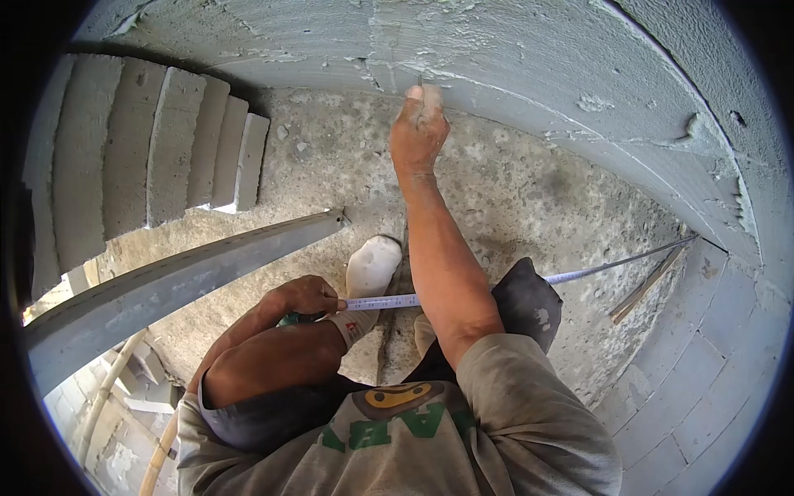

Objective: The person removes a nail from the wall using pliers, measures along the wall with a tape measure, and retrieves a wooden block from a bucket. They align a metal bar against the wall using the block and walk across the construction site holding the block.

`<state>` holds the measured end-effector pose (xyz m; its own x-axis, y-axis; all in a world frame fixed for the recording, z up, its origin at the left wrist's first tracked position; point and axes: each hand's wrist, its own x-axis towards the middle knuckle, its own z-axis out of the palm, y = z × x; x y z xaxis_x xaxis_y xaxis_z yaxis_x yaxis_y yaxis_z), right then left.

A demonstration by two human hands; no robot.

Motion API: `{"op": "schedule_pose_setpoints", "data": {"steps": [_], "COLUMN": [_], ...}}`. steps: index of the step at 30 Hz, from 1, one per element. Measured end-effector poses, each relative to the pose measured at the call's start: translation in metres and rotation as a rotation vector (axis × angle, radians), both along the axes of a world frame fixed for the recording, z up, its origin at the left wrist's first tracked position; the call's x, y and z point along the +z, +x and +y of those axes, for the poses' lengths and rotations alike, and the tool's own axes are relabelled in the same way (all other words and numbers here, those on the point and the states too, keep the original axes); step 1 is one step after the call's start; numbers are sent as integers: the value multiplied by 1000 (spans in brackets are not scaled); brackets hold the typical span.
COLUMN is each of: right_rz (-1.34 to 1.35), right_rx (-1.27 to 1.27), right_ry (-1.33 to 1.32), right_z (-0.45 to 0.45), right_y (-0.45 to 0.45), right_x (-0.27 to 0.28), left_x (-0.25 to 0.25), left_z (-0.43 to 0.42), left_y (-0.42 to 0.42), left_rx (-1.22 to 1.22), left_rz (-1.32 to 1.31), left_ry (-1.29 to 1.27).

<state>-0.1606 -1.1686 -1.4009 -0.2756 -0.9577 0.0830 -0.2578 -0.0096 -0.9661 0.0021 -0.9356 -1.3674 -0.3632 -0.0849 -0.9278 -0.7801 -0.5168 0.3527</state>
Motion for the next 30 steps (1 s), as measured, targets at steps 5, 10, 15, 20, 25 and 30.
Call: {"op": "schedule_pose_setpoints", "data": {"steps": [5, 10, 15, 20, 25, 30], "right_rz": [-18, 6, -87, 75, 132, 48], "right_rx": [2, -7, -14, -20, 19, -28], "right_ry": [47, 61, 27, 191, 341, 416], "right_z": [0, -4, -5, -1, 9, 3], "right_y": [1, 1, 5, 5, -4, -1], "right_x": [-8, -34, -42, -56, -70, -58], "left_x": [-4, -7, -4, -5, -3, -6], "left_z": [-1, -3, 1, 1, 1, -1], "left_y": [0, 6, 5, 7, 7, 6], "left_rx": [-21, -123, -23, -66, -56, -27], "left_rz": [2, -21, 31, 52, 38, -2], "left_ry": [-2, -165, -16, -8, -57, 18]}}
